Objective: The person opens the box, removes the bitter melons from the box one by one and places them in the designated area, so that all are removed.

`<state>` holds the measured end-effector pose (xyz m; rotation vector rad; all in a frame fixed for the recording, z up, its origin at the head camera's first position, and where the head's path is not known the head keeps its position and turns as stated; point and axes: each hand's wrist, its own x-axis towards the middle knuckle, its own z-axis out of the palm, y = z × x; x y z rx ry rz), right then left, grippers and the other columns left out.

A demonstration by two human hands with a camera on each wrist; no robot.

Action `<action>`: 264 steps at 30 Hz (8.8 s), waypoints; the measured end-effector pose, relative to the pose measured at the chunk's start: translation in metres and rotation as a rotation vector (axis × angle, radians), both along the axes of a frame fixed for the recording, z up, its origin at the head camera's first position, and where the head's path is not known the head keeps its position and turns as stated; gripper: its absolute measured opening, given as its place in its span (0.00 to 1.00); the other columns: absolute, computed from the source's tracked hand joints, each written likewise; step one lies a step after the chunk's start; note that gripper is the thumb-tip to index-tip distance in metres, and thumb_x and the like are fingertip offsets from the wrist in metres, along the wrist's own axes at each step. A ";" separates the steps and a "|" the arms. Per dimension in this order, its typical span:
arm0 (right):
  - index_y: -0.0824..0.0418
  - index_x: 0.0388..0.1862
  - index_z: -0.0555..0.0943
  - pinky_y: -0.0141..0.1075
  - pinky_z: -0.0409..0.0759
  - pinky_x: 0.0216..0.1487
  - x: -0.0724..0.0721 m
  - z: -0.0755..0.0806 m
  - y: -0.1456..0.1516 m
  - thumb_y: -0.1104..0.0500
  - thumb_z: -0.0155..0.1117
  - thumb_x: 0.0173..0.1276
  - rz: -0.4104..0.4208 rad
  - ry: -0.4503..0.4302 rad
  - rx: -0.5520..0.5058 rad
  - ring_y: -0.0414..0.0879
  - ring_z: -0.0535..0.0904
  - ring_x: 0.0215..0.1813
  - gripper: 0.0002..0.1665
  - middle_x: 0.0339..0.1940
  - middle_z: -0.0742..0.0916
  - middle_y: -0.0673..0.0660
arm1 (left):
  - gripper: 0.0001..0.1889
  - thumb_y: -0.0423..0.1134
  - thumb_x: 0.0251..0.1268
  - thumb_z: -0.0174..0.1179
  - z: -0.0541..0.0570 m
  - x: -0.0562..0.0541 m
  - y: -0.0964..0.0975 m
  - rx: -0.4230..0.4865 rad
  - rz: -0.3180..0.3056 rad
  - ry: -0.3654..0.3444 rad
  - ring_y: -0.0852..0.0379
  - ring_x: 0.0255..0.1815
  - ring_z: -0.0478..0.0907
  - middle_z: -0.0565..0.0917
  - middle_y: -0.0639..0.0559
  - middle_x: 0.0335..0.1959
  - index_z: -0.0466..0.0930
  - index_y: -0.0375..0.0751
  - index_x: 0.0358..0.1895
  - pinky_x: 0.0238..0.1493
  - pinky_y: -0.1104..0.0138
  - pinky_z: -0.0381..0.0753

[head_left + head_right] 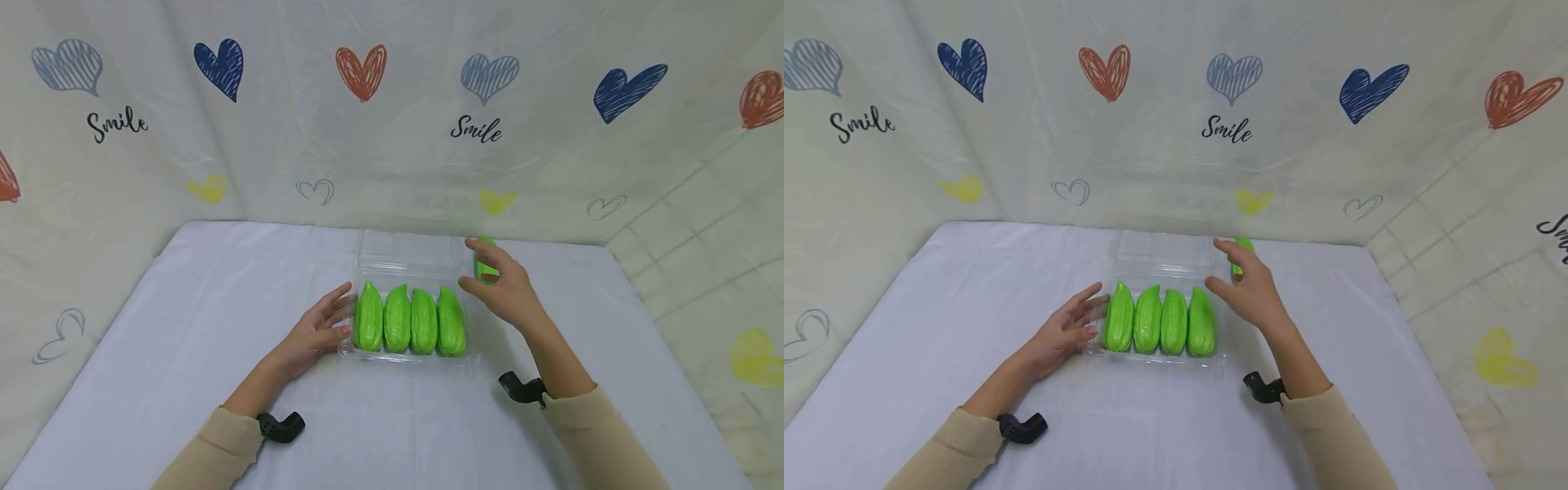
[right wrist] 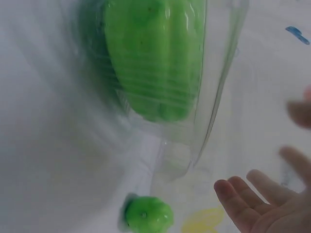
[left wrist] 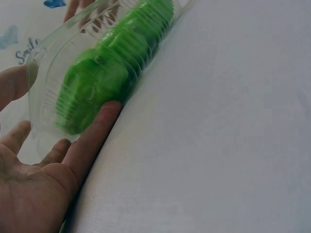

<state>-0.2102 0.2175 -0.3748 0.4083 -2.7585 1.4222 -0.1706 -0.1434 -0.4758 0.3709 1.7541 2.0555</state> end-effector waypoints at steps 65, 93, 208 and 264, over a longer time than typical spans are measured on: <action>0.54 0.74 0.69 0.38 0.76 0.34 0.018 -0.026 -0.054 0.70 0.64 0.57 0.196 0.114 0.466 0.60 0.79 0.60 0.44 0.74 0.71 0.65 | 0.42 0.34 0.70 0.60 0.003 0.001 0.001 0.002 0.003 -0.004 0.43 0.80 0.51 0.53 0.49 0.80 0.47 0.57 0.81 0.62 0.49 0.76; 0.57 0.67 0.76 0.56 0.77 0.61 0.031 -0.019 -0.027 0.74 0.62 0.59 0.202 0.183 0.114 0.55 0.72 0.71 0.35 0.68 0.78 0.56 | 0.38 0.33 0.71 0.57 0.000 0.002 0.002 -0.002 -0.003 0.028 0.42 0.80 0.50 0.53 0.44 0.80 0.50 0.49 0.80 0.58 0.56 0.80; 0.51 0.73 0.70 0.29 0.82 0.49 0.012 0.010 0.028 0.67 0.71 0.63 0.114 0.131 -0.011 0.57 0.81 0.55 0.40 0.70 0.75 0.56 | 0.37 0.34 0.71 0.59 0.002 0.003 0.001 -0.009 -0.004 -0.009 0.45 0.79 0.54 0.54 0.48 0.80 0.54 0.52 0.79 0.60 0.54 0.79; 0.39 0.73 0.69 0.27 0.80 0.44 -0.016 0.004 0.065 0.60 0.69 0.67 -0.048 -0.020 0.026 0.58 0.77 0.63 0.38 0.74 0.70 0.51 | 0.38 0.35 0.71 0.58 0.001 0.001 0.001 -0.015 -0.018 0.023 0.44 0.79 0.53 0.54 0.46 0.80 0.51 0.48 0.80 0.62 0.54 0.77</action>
